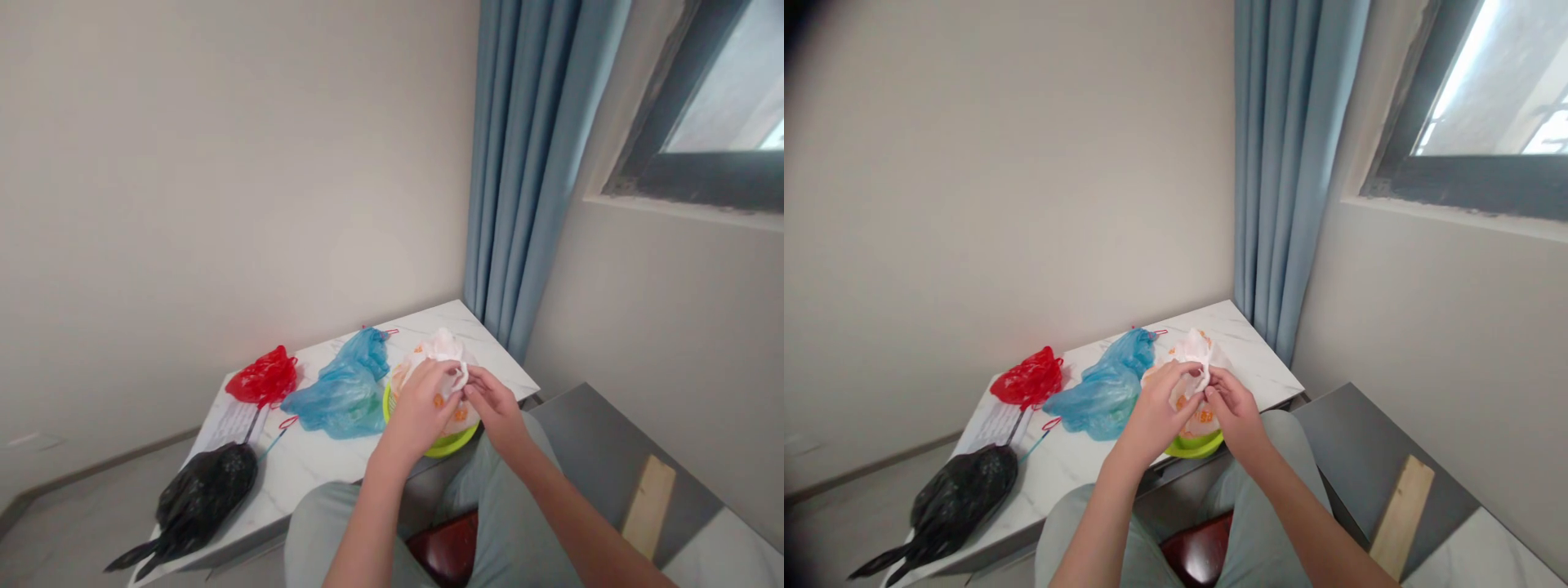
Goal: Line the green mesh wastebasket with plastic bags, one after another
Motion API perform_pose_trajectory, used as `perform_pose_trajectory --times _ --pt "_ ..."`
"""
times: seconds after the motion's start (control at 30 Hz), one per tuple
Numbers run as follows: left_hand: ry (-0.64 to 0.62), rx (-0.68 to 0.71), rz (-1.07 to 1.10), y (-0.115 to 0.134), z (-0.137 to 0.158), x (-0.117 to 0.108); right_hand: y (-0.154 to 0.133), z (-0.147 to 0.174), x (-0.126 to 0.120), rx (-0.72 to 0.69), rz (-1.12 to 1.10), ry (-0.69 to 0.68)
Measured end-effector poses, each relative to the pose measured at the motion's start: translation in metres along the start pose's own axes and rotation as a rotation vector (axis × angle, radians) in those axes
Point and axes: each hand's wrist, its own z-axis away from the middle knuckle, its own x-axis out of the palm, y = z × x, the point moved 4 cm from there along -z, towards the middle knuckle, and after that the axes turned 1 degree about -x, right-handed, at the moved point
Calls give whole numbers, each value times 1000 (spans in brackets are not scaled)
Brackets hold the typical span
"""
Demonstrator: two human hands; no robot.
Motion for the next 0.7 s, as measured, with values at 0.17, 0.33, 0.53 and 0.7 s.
perform_pose_trajectory --times 0.17,0.33,0.53,0.7 --pt "127 134 -180 24 7 -21 -35 20 7 -120 186 -187" --pt "355 35 -360 13 21 -80 -51 40 -1 -200 315 -217" --pt "610 -226 -620 -27 56 -181 12 69 -59 -61 545 -191" --pt "571 -461 -731 -70 98 -216 106 108 -127 178 885 -150"
